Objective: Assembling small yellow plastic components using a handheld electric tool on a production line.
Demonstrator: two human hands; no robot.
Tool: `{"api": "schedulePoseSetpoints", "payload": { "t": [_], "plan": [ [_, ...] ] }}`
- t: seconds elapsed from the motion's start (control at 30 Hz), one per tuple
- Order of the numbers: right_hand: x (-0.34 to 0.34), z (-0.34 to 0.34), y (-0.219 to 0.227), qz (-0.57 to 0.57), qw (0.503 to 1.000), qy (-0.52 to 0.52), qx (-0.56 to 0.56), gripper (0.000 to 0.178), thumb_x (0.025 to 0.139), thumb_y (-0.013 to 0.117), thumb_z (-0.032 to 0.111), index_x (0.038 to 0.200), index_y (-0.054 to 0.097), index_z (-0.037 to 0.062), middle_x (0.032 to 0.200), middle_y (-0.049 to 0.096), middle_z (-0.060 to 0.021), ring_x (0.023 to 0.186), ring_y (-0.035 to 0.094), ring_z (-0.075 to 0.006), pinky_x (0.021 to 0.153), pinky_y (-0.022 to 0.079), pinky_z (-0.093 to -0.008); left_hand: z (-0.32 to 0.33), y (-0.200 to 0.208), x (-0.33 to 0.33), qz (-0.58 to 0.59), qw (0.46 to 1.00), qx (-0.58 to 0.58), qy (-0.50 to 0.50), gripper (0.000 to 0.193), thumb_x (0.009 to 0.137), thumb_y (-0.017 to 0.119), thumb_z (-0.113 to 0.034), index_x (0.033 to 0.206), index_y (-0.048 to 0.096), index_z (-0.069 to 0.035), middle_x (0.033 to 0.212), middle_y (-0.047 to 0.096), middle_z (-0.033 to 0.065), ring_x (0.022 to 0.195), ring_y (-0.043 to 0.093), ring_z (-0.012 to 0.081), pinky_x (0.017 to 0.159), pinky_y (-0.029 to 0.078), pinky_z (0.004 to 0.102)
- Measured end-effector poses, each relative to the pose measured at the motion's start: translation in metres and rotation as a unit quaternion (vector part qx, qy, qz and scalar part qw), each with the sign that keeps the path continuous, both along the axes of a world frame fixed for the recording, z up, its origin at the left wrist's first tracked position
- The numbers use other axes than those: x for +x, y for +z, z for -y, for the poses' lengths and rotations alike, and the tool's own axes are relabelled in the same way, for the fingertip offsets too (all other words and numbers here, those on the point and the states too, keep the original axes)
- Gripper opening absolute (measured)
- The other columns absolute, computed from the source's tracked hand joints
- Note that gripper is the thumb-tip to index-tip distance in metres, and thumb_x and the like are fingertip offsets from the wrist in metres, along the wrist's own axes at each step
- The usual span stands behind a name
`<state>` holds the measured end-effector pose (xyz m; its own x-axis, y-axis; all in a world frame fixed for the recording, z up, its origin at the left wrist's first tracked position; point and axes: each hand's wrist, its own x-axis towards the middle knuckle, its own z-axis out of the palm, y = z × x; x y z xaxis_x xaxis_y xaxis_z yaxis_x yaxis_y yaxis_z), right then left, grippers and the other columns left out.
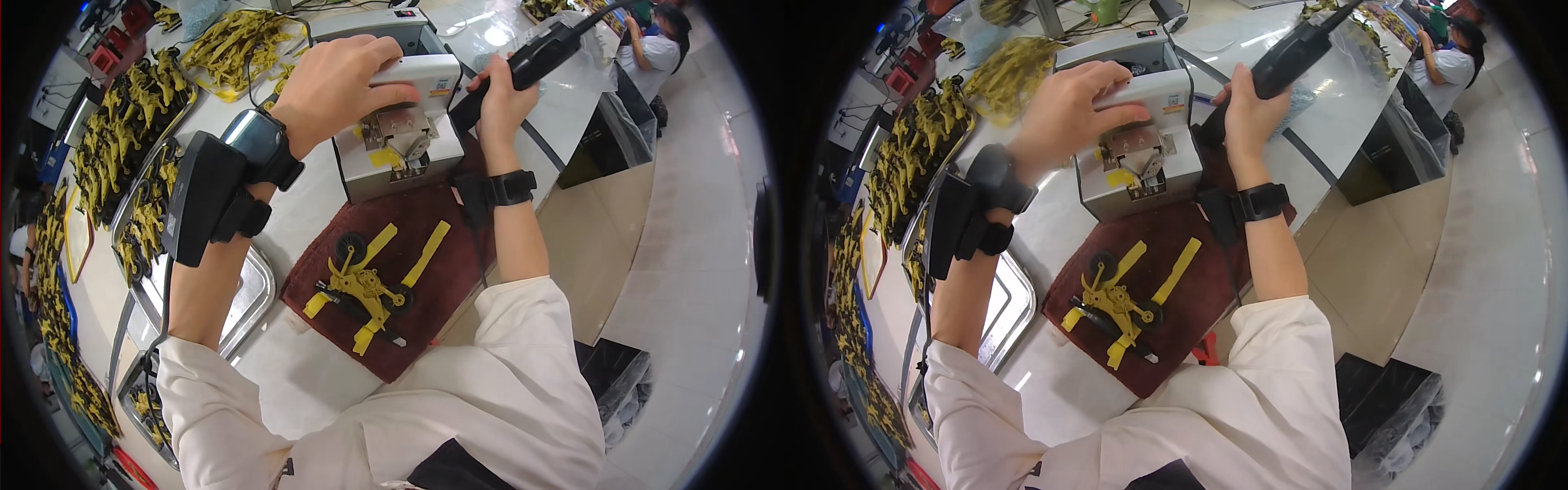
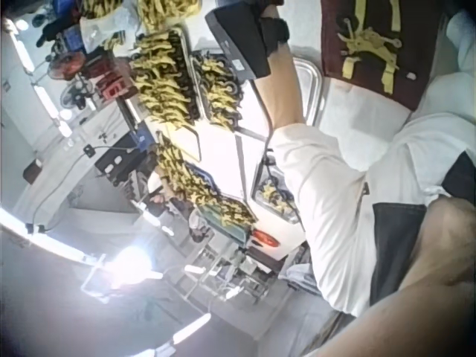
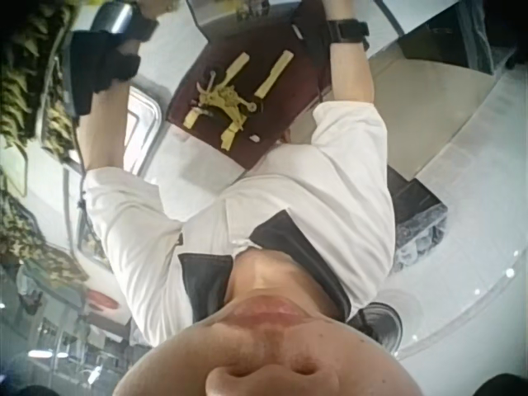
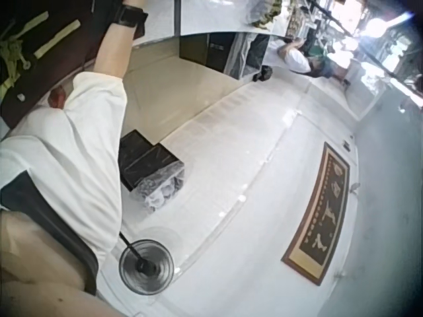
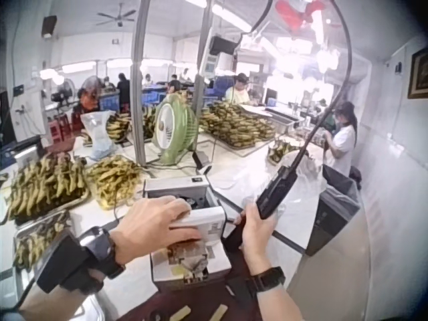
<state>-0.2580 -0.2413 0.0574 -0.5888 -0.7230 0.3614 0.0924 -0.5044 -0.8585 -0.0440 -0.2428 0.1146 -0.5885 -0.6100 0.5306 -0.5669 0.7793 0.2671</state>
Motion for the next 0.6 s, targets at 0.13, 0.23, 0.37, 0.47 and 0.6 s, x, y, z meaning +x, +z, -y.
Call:
{"api": "schedulePoseSetpoints", "payload": {
  "t": [0.13, 0.23, 0.37, 0.47, 0.6],
  "plan": [
    [0.001, 0.003, 0.0, -0.043, 0.998, -0.031, -0.044, 0.019, 0.084, 0.059, 0.005, 0.094, 0.044, -0.0027, 0.065, 0.054, -0.0092, 0.047, 0.054, -0.0171, 0.048, 0.047, -0.0297, 0.003, 0.001, 0.002, 0.0, 1.0, -0.008, -0.005, 0.04, 0.074, 0.075, -0.034, 0.095, 0.063, -0.003, 0.084, 0.064, 0.0137, 0.075, 0.062, 0.032, 0.067, 0.049, 0.0365],
    [0.001, 0.003, 0.0, -0.083, 0.994, -0.054, -0.049, 0.022, 0.084, 0.06, 0.005, 0.095, 0.042, -0.003, 0.064, 0.055, -0.0094, 0.048, 0.056, -0.0177, 0.048, 0.047, -0.0294, 0.005, 0.001, 0.001, 0.006, 1.0, -0.016, -0.012, 0.039, 0.074, 0.075, -0.034, 0.094, 0.062, -0.003, 0.083, 0.064, 0.0136, 0.074, 0.062, 0.032, 0.066, 0.049, 0.0366],
    [-0.002, 0.011, -0.006, -0.107, 0.991, -0.047, -0.058, 0.036, 0.081, 0.063, 0.004, 0.107, 0.038, -0.0042, 0.068, 0.057, -0.0095, 0.05, 0.059, -0.016, 0.048, 0.049, -0.028, 0.006, -0.002, 0.005, -0.01, 0.999, -0.027, -0.018, 0.04, 0.077, 0.07, -0.041, 0.091, 0.061, -0.005, 0.082, 0.063, 0.0121, 0.074, 0.062, 0.0319, 0.066, 0.049, 0.038],
    [-0.008, 0.007, -0.002, -0.134, 0.988, -0.056, -0.053, 0.036, 0.082, 0.063, 0.006, 0.107, 0.039, -0.0038, 0.068, 0.058, -0.0088, 0.05, 0.059, -0.0157, 0.049, 0.049, -0.028, -0.007, -0.014, 0.002, -0.015, 0.999, -0.029, -0.004, 0.039, 0.078, 0.068, -0.043, 0.092, 0.06, -0.008, 0.083, 0.063, 0.0099, 0.075, 0.062, 0.0313, 0.066, 0.048, 0.0386],
    [-0.014, -0.023, 0.027, -0.091, 0.986, -0.072, -0.122, 0.034, 0.086, 0.06, 0.009, 0.111, 0.041, -0.0042, 0.061, 0.058, -0.006, 0.049, 0.056, -0.0143, 0.054, 0.048, -0.0271, -0.017, -0.019, 0.007, 0.001, 0.996, -0.082, 0.03, 0.036, 0.078, 0.069, -0.041, 0.097, 0.059, -0.012, 0.085, 0.062, 0.0062, 0.073, 0.061, 0.0306, 0.066, 0.046, 0.039]
  ]
}}
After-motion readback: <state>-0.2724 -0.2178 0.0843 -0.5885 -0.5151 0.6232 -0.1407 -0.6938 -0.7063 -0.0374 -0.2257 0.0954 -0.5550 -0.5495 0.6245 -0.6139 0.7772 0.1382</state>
